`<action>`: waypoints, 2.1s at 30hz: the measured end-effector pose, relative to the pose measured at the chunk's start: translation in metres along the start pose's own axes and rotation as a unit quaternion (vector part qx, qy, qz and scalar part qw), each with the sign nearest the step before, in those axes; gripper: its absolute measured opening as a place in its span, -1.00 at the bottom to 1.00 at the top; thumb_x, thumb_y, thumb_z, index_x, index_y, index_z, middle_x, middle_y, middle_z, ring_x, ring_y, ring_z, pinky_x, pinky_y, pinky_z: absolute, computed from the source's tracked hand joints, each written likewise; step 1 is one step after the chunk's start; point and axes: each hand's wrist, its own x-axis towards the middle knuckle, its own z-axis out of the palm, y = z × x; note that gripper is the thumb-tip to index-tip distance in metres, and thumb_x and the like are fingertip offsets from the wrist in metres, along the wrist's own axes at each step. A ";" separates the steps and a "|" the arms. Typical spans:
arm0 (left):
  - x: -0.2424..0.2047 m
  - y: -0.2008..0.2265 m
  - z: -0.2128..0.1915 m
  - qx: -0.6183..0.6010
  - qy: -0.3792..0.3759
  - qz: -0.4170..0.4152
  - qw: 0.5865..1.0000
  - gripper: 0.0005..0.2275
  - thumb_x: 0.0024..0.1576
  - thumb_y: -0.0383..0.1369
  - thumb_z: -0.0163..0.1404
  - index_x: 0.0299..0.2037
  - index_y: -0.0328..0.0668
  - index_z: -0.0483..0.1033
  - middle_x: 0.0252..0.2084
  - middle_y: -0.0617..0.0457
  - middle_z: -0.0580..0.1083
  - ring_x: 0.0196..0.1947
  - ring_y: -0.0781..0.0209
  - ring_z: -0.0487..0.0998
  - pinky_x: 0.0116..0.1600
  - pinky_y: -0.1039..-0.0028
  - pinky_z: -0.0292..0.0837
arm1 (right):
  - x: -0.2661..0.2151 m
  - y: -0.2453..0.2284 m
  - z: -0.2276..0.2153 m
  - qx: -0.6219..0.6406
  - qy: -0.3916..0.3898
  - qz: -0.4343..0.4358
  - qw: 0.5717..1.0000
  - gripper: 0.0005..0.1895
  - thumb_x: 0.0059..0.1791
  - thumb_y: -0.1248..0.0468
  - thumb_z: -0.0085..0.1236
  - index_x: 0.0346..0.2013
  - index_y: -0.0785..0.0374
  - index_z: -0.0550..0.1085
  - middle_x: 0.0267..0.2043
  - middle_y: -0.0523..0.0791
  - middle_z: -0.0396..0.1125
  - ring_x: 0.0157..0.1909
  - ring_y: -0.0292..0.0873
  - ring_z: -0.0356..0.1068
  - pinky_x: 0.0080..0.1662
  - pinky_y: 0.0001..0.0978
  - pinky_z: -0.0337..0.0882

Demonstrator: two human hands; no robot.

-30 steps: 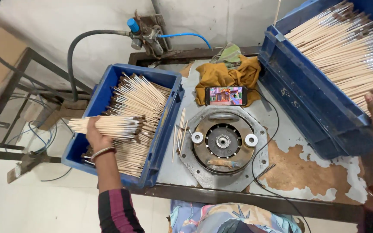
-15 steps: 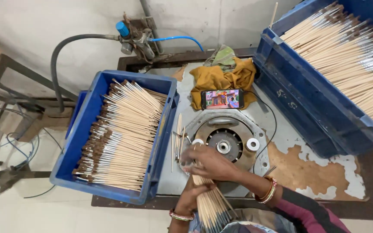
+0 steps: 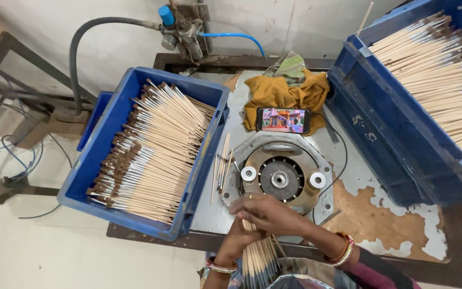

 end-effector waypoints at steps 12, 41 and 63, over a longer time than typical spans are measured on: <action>-0.013 0.053 0.027 0.087 0.123 0.000 0.989 -0.43 -0.13 -0.41 0.34 0.10 -0.40 0.40 -0.13 -0.12 0.59 -0.22 0.16 0.69 -0.13 0.39 0.70 | -0.064 0.015 -0.053 0.041 0.093 0.239 0.966 -0.79 0.03 0.19 0.12 -0.25 0.31 0.53 -0.40 -0.12 0.53 -0.36 -0.28 0.55 -0.32 -0.39 0.57; -0.021 0.048 0.027 0.036 0.122 -0.006 0.992 -0.47 -0.11 -0.58 0.29 0.11 -0.29 0.41 -0.17 0.01 0.56 -0.18 0.23 0.60 -0.07 0.41 0.59 | -0.048 -0.005 -0.030 -0.028 0.226 0.251 0.941 -0.81 0.11 0.18 0.08 -0.06 0.18 0.53 -0.42 0.03 0.44 -0.41 0.13 0.40 -0.27 -0.10 0.38; 0.001 0.018 -0.020 -0.075 0.194 -0.098 0.973 -0.25 -0.09 -0.59 0.25 0.31 -0.28 0.09 -0.09 -0.26 0.55 -0.16 -0.06 0.70 -0.10 0.18 0.71 | -0.034 0.044 -0.060 -0.319 0.171 0.207 0.909 -0.68 -0.04 0.34 0.12 0.02 0.21 0.42 -0.38 0.04 0.45 -0.31 0.18 0.47 -0.30 -0.01 0.42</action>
